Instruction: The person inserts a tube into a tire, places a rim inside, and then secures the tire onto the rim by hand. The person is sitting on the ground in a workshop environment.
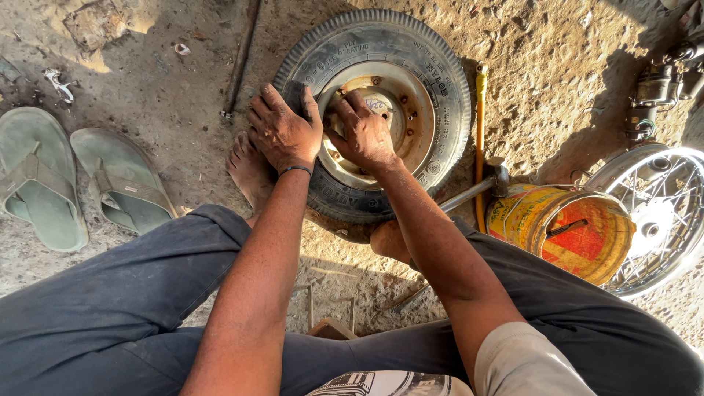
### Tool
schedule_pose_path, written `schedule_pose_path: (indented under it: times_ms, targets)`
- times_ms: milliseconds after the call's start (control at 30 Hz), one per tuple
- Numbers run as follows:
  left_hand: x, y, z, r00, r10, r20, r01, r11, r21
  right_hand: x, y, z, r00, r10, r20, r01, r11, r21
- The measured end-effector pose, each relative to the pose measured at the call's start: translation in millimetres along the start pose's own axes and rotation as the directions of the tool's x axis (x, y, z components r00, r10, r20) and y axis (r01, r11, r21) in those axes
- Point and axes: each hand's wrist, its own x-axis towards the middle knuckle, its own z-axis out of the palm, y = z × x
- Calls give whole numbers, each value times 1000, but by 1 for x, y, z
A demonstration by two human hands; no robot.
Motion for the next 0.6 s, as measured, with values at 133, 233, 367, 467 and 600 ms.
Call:
schedule_pose_path:
  times_ms: [133, 233, 367, 467, 600]
  targets:
    - [-1, -1, 3, 1000, 14, -25, -14, 1000, 24, 2, 7, 0, 997, 31, 69, -35, 998, 57]
    - [2, 0, 4, 1000, -6, 8, 6, 1000, 23, 14, 20, -3, 995, 102, -8, -95, 947, 307]
    - [-2, -3, 3, 999, 18, -33, -16, 998, 55, 22, 54, -7, 910, 353, -217, -197, 830, 522]
    - [-2, 1, 0, 1000, 18, -17, -17, 999, 34, 20, 105, -26, 870, 346, -352, -203, 901, 384]
    - [-1, 2, -6, 1000, -12, 24, 11, 1000, 19, 15, 223, -67, 595, 488, -639, -449, 861, 240]
